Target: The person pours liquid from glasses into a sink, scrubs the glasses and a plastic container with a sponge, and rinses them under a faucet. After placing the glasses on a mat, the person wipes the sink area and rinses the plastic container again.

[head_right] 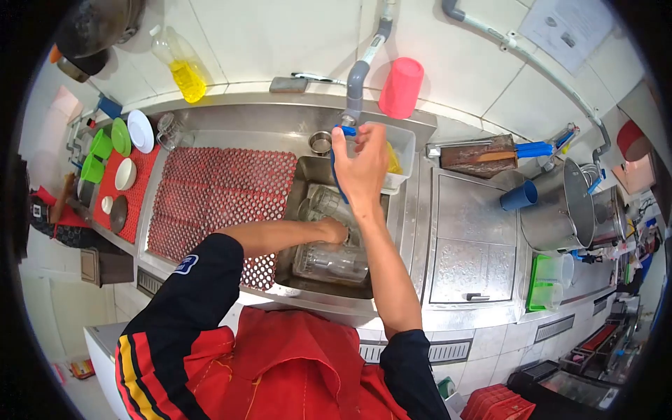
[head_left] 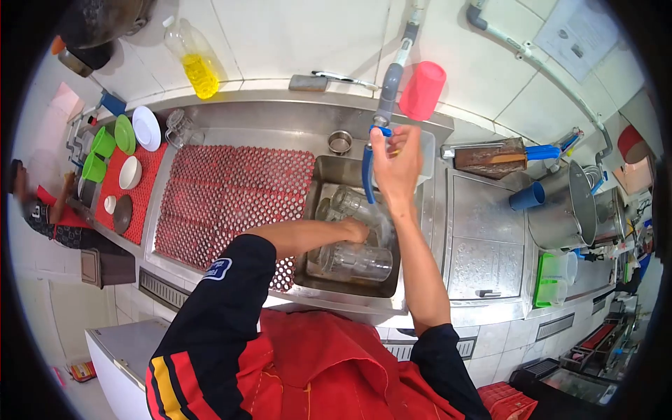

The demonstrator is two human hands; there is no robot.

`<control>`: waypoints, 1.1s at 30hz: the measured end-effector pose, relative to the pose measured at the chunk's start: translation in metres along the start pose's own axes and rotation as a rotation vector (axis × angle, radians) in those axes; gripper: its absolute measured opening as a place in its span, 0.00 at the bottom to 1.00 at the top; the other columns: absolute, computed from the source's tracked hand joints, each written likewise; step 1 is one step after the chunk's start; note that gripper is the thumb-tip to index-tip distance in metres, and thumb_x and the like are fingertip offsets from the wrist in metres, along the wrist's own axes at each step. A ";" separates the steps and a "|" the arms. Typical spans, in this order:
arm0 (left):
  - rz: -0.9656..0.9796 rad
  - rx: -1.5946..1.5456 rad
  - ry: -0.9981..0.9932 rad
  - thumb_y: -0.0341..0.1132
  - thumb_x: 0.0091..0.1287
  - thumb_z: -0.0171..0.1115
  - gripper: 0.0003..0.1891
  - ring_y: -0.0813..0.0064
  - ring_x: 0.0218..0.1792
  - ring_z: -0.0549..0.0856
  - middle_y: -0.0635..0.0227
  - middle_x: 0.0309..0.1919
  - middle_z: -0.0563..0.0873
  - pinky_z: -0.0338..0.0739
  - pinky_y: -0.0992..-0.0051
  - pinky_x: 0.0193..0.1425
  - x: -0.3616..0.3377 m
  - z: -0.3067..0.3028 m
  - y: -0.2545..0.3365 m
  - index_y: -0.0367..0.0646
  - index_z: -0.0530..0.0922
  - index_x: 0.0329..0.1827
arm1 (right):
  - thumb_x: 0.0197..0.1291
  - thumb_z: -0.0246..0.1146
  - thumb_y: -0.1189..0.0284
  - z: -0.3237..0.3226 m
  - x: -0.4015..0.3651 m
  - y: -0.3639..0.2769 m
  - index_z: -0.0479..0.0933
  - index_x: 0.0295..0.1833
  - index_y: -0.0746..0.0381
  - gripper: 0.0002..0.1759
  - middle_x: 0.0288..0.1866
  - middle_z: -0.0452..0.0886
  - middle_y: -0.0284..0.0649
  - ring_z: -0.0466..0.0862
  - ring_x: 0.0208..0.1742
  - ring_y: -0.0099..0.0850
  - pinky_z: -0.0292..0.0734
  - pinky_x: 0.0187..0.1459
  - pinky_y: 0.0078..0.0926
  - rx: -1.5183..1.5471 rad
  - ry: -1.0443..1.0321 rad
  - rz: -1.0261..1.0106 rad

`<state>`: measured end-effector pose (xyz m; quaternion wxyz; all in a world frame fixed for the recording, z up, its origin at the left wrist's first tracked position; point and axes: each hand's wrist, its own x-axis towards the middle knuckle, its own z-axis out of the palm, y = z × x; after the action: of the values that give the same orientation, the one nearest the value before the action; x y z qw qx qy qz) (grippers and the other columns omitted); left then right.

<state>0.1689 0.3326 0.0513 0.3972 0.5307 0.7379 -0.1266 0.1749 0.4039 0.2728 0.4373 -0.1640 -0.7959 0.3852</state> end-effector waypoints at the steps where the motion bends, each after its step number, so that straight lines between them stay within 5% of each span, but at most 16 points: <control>1: 0.011 0.029 -0.029 0.37 0.50 0.68 0.18 0.54 0.47 0.87 0.51 0.44 0.87 0.80 0.55 0.48 0.000 0.002 0.000 0.40 0.86 0.44 | 0.59 0.65 0.64 -0.018 0.010 -0.007 0.74 0.30 0.65 0.15 0.26 0.77 0.41 0.79 0.31 0.34 0.73 0.29 0.38 -0.203 -0.070 -0.114; 3: -0.026 0.004 -0.019 0.38 0.49 0.69 0.19 0.54 0.46 0.87 0.52 0.43 0.87 0.80 0.55 0.47 -0.005 0.007 0.005 0.41 0.86 0.44 | 0.56 0.66 0.66 -0.032 0.020 -0.013 0.77 0.38 0.64 0.12 0.33 0.80 0.46 0.83 0.38 0.43 0.78 0.32 0.41 -0.541 -0.272 -0.232; 7: 0.031 0.035 -0.055 0.39 0.48 0.69 0.19 0.56 0.40 0.88 0.54 0.38 0.88 0.80 0.56 0.41 -0.044 -0.021 0.018 0.39 0.86 0.41 | 0.57 0.64 0.67 -0.028 0.030 -0.032 0.80 0.32 0.65 0.11 0.28 0.81 0.46 0.84 0.36 0.44 0.82 0.36 0.38 -0.675 -0.133 -0.310; 10: 0.119 0.012 -0.124 0.40 0.47 0.68 0.17 0.60 0.33 0.87 0.55 0.32 0.88 0.78 0.57 0.34 -0.055 -0.024 0.016 0.38 0.86 0.36 | 0.56 0.63 0.67 -0.019 0.043 -0.027 0.82 0.32 0.66 0.11 0.32 0.84 0.50 0.86 0.38 0.47 0.82 0.38 0.39 -0.685 -0.520 -0.230; 13: 0.131 -0.023 -0.099 0.40 0.48 0.67 0.14 0.63 0.28 0.86 0.58 0.27 0.87 0.76 0.59 0.30 -0.072 -0.025 0.012 0.39 0.86 0.33 | 0.56 0.62 0.68 -0.009 0.044 -0.032 0.83 0.32 0.67 0.12 0.34 0.84 0.53 0.87 0.38 0.47 0.82 0.40 0.40 -0.650 -0.418 -0.048; 16: 0.099 0.002 -0.312 0.42 0.51 0.65 0.21 0.58 0.40 0.87 0.57 0.41 0.88 0.78 0.55 0.43 -0.097 -0.043 0.011 0.39 0.85 0.46 | 0.57 0.60 0.67 0.007 0.052 -0.010 0.82 0.29 0.69 0.15 0.30 0.84 0.53 0.87 0.32 0.46 0.82 0.39 0.40 -0.458 -0.472 0.176; 19: 0.076 -0.034 -0.271 0.43 0.53 0.64 0.21 0.59 0.37 0.86 0.56 0.38 0.88 0.79 0.57 0.42 -0.106 -0.041 -0.010 0.38 0.85 0.45 | 0.59 0.61 0.65 -0.005 0.057 -0.013 0.79 0.27 0.73 0.19 0.18 0.79 0.46 0.83 0.21 0.36 0.78 0.25 0.35 -0.149 -0.576 0.419; 22: 0.096 -0.010 -0.059 0.43 0.53 0.64 0.20 0.59 0.35 0.86 0.53 0.36 0.87 0.78 0.57 0.39 -0.103 -0.023 -0.050 0.36 0.85 0.42 | 0.57 0.63 0.60 -0.029 0.075 0.019 0.81 0.29 0.72 0.22 0.24 0.83 0.53 0.85 0.23 0.43 0.82 0.37 0.36 0.109 -0.800 0.557; 24: 0.125 -0.032 0.130 0.41 0.54 0.63 0.15 0.58 0.29 0.84 0.54 0.30 0.87 0.77 0.59 0.35 -0.157 -0.036 -0.057 0.35 0.83 0.30 | 0.58 0.62 0.62 -0.030 0.091 0.075 0.81 0.29 0.70 0.19 0.22 0.82 0.48 0.84 0.22 0.38 0.79 0.29 0.37 -0.202 -0.781 0.324; 25: 0.156 -0.143 0.074 0.41 0.56 0.61 0.15 0.56 0.32 0.85 0.50 0.32 0.86 0.77 0.56 0.37 -0.177 -0.040 -0.066 0.36 0.82 0.33 | 0.59 0.61 0.63 -0.025 0.094 0.110 0.80 0.29 0.69 0.18 0.21 0.82 0.45 0.83 0.21 0.36 0.78 0.25 0.37 -0.355 -0.765 0.210; 26: 0.188 -0.255 0.017 0.41 0.57 0.59 0.15 0.53 0.34 0.86 0.47 0.34 0.85 0.77 0.54 0.38 -0.191 -0.039 -0.079 0.36 0.82 0.36 | 0.58 0.61 0.61 -0.013 0.090 0.155 0.81 0.32 0.68 0.18 0.26 0.83 0.48 0.85 0.27 0.39 0.80 0.30 0.40 -0.582 -0.854 0.030; 27: 0.164 -0.244 0.210 0.41 0.58 0.61 0.15 0.54 0.32 0.84 0.48 0.32 0.84 0.77 0.56 0.37 -0.200 -0.025 -0.094 0.36 0.80 0.36 | 0.57 0.61 0.60 0.002 0.087 0.190 0.81 0.36 0.67 0.18 0.31 0.85 0.50 0.87 0.33 0.43 0.81 0.36 0.42 -0.805 -0.928 -0.156; 29: 0.127 -0.357 0.551 0.40 0.59 0.59 0.13 0.53 0.31 0.83 0.48 0.30 0.83 0.76 0.59 0.37 -0.218 0.001 -0.103 0.36 0.77 0.35 | 0.47 0.70 0.63 0.025 0.068 0.204 0.81 0.47 0.66 0.23 0.49 0.84 0.52 0.84 0.52 0.46 0.79 0.53 0.38 -0.907 -1.187 0.008; 30: 0.116 -0.481 0.691 0.37 0.61 0.57 0.12 0.51 0.33 0.83 0.47 0.29 0.83 0.75 0.59 0.39 -0.229 0.006 -0.105 0.34 0.76 0.34 | 0.45 0.70 0.64 0.032 0.050 0.215 0.78 0.53 0.64 0.28 0.52 0.82 0.52 0.82 0.54 0.46 0.78 0.55 0.38 -0.905 -1.102 0.131; 33: 0.065 -0.896 0.653 0.32 0.60 0.62 0.09 0.65 0.32 0.82 0.55 0.27 0.80 0.76 0.67 0.41 -0.247 0.029 -0.116 0.35 0.74 0.31 | 0.44 0.70 0.65 0.062 0.025 0.271 0.71 0.63 0.61 0.37 0.57 0.80 0.51 0.81 0.57 0.47 0.77 0.58 0.38 -0.918 -1.031 0.348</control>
<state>0.1097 0.0995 0.1827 0.3385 0.3442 0.7876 0.3830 0.0890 0.5660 0.0622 -0.1762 -0.2533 -0.9455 0.1039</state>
